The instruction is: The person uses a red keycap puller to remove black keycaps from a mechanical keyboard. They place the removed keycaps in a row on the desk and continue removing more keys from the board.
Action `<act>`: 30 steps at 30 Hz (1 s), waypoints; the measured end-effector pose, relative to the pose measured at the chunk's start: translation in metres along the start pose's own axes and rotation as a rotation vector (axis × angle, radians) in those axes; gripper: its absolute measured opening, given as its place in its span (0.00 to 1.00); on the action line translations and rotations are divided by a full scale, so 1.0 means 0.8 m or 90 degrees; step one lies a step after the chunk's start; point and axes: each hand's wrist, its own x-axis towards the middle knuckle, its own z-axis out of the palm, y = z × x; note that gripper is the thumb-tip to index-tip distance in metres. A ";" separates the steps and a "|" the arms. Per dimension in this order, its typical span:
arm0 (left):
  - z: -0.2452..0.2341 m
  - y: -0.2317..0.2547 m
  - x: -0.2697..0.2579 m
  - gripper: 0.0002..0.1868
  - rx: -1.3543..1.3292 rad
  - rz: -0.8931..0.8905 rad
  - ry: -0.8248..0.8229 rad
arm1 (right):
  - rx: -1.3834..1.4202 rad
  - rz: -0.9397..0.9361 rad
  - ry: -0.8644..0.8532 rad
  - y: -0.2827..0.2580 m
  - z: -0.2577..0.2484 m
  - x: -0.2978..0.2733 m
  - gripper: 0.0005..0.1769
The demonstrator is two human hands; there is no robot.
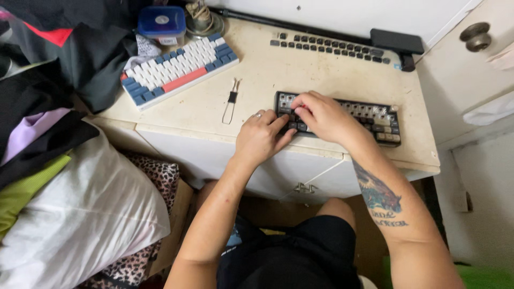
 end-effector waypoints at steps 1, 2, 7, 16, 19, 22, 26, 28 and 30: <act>0.000 0.000 -0.003 0.17 0.005 0.009 0.001 | 0.012 -0.027 0.007 0.003 0.002 0.002 0.10; 0.001 0.000 -0.004 0.17 0.010 0.019 0.002 | 0.021 -0.015 0.006 0.003 0.005 0.003 0.10; 0.002 0.000 -0.005 0.15 0.026 0.036 0.012 | 0.015 0.020 -0.012 -0.001 0.008 0.012 0.10; 0.004 -0.003 -0.006 0.14 0.040 0.046 0.001 | -0.046 0.044 -0.001 -0.011 0.019 0.025 0.09; 0.005 -0.003 -0.008 0.13 0.040 0.048 -0.002 | -0.051 0.035 -0.003 -0.005 0.021 0.031 0.08; 0.006 -0.004 -0.008 0.14 0.032 0.050 0.007 | -0.061 0.027 -0.025 0.001 0.023 0.039 0.08; 0.007 -0.006 -0.009 0.14 0.033 0.053 0.010 | -0.060 0.029 -0.048 0.004 0.025 0.049 0.08; 0.007 -0.006 -0.008 0.14 0.037 0.055 0.011 | -0.074 0.057 -0.071 0.007 0.023 0.056 0.08; 0.008 -0.006 -0.009 0.14 0.040 0.050 0.000 | -0.083 0.043 -0.081 0.011 0.022 0.060 0.08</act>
